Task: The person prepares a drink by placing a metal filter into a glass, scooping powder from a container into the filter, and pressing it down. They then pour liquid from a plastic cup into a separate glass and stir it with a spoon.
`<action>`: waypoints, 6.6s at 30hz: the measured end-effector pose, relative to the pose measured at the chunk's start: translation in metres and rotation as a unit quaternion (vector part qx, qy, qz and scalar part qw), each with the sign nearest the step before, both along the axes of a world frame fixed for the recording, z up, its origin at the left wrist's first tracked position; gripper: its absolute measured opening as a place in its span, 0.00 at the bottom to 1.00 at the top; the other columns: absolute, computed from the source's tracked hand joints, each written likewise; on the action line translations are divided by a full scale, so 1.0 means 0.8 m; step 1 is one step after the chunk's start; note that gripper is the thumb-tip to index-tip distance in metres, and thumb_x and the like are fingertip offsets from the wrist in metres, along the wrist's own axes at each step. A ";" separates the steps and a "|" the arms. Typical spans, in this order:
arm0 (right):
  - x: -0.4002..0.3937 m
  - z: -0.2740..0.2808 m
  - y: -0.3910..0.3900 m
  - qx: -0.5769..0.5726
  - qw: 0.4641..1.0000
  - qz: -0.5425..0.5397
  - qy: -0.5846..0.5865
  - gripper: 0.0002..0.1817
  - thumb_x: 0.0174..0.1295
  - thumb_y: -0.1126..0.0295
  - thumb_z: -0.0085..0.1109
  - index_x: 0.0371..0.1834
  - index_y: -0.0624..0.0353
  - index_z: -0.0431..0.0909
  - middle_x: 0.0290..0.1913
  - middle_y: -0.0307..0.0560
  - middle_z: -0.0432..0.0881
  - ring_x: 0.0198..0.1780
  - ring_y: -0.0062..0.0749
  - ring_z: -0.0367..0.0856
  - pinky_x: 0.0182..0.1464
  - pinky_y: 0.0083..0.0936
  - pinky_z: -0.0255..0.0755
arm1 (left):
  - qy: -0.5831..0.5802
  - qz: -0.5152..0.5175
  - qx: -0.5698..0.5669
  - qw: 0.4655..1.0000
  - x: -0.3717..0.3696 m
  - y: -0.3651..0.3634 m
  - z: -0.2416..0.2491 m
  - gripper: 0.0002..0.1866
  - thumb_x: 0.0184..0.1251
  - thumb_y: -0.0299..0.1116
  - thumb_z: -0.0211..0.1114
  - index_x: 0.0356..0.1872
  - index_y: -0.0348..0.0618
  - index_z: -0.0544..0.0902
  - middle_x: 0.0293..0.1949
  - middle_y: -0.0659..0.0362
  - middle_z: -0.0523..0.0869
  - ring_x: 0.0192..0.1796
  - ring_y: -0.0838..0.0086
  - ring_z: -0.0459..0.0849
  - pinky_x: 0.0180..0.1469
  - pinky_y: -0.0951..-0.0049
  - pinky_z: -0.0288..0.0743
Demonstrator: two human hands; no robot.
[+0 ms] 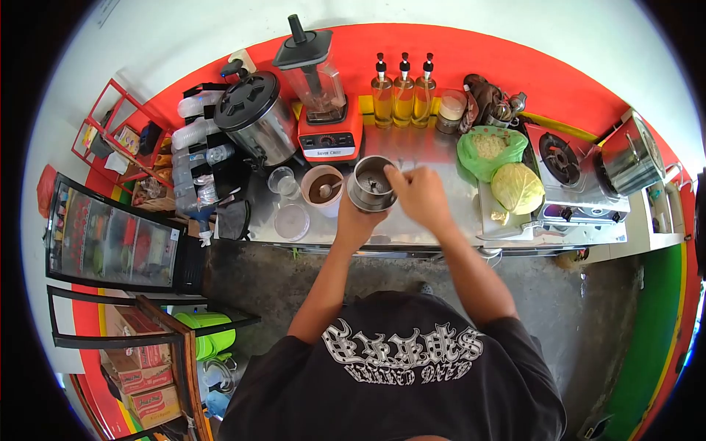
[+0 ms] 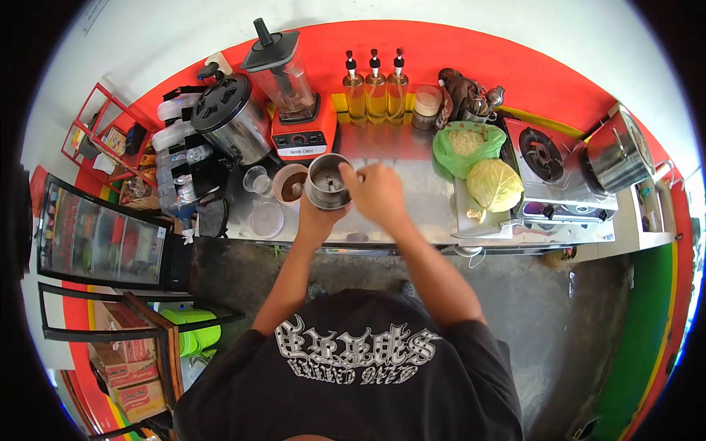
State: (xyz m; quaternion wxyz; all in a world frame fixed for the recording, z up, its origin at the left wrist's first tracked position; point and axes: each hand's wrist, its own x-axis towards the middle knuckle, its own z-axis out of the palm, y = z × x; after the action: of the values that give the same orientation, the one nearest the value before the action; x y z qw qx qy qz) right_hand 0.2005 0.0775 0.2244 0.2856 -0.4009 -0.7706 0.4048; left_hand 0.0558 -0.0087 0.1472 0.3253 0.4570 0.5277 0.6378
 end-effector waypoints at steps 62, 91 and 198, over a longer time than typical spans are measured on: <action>0.015 0.018 -0.053 -0.067 0.981 0.175 -0.044 0.18 0.59 0.64 0.83 0.27 0.67 0.85 0.22 0.37 0.76 0.29 0.18 0.66 0.32 0.30 0.66 | 0.188 -0.009 0.128 0.974 -0.050 -0.067 0.003 0.33 0.48 0.21 0.83 0.60 0.42 0.83 0.55 0.53 0.86 0.58 0.53 0.84 0.63 0.57 0.77; 0.027 -0.042 -0.039 -0.259 0.953 0.154 -0.020 0.26 0.88 0.51 0.48 0.32 0.58 0.74 0.25 0.31 0.71 0.29 0.18 0.66 0.35 0.23 0.68 | -0.125 -0.215 -0.135 0.959 -0.041 -0.057 -0.064 0.44 0.52 0.21 0.84 0.73 0.42 0.73 0.64 0.59 0.85 0.67 0.69 0.83 0.71 0.63 0.76; -0.006 -0.059 -0.043 -0.219 0.942 0.253 -0.003 0.24 0.86 0.56 0.53 0.32 0.62 0.74 0.28 0.33 0.70 0.34 0.18 0.64 0.38 0.25 0.65 | -0.031 -0.077 -0.067 0.994 -0.077 -0.059 -0.040 0.50 0.49 0.24 0.90 0.75 0.42 0.72 0.67 0.58 0.82 0.70 0.69 0.80 0.73 0.64 0.75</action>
State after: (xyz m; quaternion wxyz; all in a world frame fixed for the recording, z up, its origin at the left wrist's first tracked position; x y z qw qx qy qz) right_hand 0.1958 0.0431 0.1775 0.0763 -0.2463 -0.7398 0.6214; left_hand -0.0059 -0.0559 0.1149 0.4195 0.4537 0.5224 0.5876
